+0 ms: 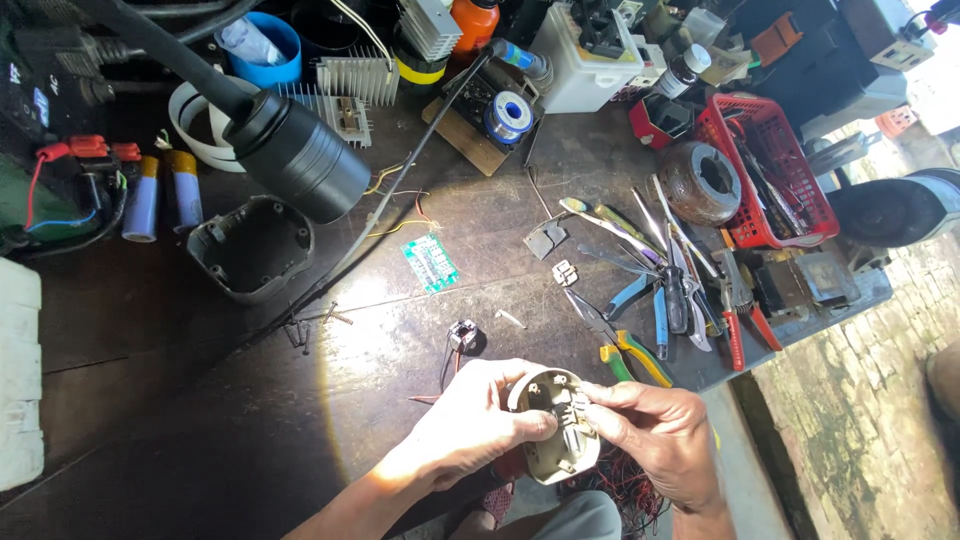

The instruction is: Repairing a small electronic component by assembling internal parts using pliers

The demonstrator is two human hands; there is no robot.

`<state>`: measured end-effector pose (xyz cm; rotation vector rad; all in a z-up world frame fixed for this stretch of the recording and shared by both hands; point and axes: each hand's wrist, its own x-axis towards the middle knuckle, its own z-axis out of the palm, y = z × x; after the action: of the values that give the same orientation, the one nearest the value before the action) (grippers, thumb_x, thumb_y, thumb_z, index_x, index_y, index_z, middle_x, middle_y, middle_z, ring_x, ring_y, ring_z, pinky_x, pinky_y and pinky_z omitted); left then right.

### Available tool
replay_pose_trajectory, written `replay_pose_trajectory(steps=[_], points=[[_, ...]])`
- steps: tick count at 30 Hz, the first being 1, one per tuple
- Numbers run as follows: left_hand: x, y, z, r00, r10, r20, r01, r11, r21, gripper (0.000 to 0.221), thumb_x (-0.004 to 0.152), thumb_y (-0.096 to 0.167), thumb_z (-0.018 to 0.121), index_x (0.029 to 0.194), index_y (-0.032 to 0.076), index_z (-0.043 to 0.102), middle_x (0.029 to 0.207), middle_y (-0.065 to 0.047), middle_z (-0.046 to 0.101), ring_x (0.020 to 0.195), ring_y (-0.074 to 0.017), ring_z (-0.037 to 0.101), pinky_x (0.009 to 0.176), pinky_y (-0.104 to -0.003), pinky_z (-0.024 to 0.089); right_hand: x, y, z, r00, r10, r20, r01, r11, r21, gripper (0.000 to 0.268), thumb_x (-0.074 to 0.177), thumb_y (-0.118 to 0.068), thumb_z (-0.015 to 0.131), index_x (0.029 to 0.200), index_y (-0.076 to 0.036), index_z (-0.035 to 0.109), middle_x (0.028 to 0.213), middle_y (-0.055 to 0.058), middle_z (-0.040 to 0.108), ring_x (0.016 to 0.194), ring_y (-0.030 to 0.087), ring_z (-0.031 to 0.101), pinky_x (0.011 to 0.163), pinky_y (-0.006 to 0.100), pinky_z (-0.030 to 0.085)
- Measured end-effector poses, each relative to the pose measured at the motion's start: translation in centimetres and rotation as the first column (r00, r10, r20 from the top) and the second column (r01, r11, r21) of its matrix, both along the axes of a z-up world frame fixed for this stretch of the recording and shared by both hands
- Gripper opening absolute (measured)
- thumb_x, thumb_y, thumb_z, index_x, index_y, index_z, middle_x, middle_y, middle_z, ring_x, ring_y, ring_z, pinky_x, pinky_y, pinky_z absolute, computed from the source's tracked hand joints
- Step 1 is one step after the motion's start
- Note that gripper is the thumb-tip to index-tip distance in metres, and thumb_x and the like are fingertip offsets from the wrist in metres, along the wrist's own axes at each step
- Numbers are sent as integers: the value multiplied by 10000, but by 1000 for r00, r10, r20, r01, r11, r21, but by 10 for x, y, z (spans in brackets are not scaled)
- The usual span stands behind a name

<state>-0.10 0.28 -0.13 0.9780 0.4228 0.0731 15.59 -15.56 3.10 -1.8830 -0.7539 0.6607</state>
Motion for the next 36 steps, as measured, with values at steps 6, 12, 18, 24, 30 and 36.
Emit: replay_pose_trajectory(steps=[6, 12, 18, 24, 30, 36], points=[[-1, 2, -2, 998, -34, 45, 34, 999, -9, 373, 786, 32, 697, 1156, 46, 742, 930, -5, 744, 823, -76, 638, 763, -229, 520, -2, -2, 1, 999, 14, 37, -14, 1000, 0, 273, 722, 13, 834, 990, 65, 853, 941, 178, 883, 833, 172, 791, 771, 267, 647], [-9, 13, 5, 985, -146, 92, 148, 989, -20, 440, 869, 152, 693, 1302, 76, 694, 1034, -29, 759, 783, -88, 634, 579, -244, 522, 2, -5, -4, 1000, -13, -15, 13, 999, 32, 292, 735, 26, 816, 1021, 84, 839, 930, 183, 871, 827, 189, 778, 763, 280, 648], [-8, 21, 26, 975, -222, -9, 221, 971, -89, 643, 755, 10, 498, 1370, 85, 670, 1011, -63, 725, 701, -122, 651, 687, -283, 618, 7, -11, -13, 1000, -6, -8, 7, 997, 81, 286, 728, 32, 821, 1010, 84, 830, 985, 192, 864, 869, 185, 784, 804, 287, 663], [-4, 12, 1, 978, -125, 167, 171, 938, -302, 781, 710, -31, 487, 1477, 92, 571, 1173, -70, 685, 819, -155, 626, 686, -291, 556, 3, -12, 3, 999, -16, 28, 14, 998, 62, 250, 766, 10, 801, 999, 93, 839, 957, 168, 874, 855, 169, 788, 797, 264, 660], [-1, 9, -5, 995, -66, 75, 90, 914, -396, 439, 852, 47, 537, 1272, 167, 588, 830, 30, 502, 709, -62, 511, 714, -323, 600, -5, -14, 7, 993, -19, 115, 9, 996, 87, 248, 759, 12, 807, 994, 83, 839, 915, 160, 875, 819, 155, 797, 775, 246, 677], [-3, 6, 3, 967, -45, 249, 119, 950, -290, 751, 670, 5, 704, 1379, 97, 474, 1278, -106, 673, 1117, -168, 664, 924, -350, 579, -9, -14, -5, 996, -93, -6, 93, 983, 158, 283, 751, 65, 790, 1027, 123, 813, 1009, 208, 855, 893, 215, 801, 857, 319, 676]])
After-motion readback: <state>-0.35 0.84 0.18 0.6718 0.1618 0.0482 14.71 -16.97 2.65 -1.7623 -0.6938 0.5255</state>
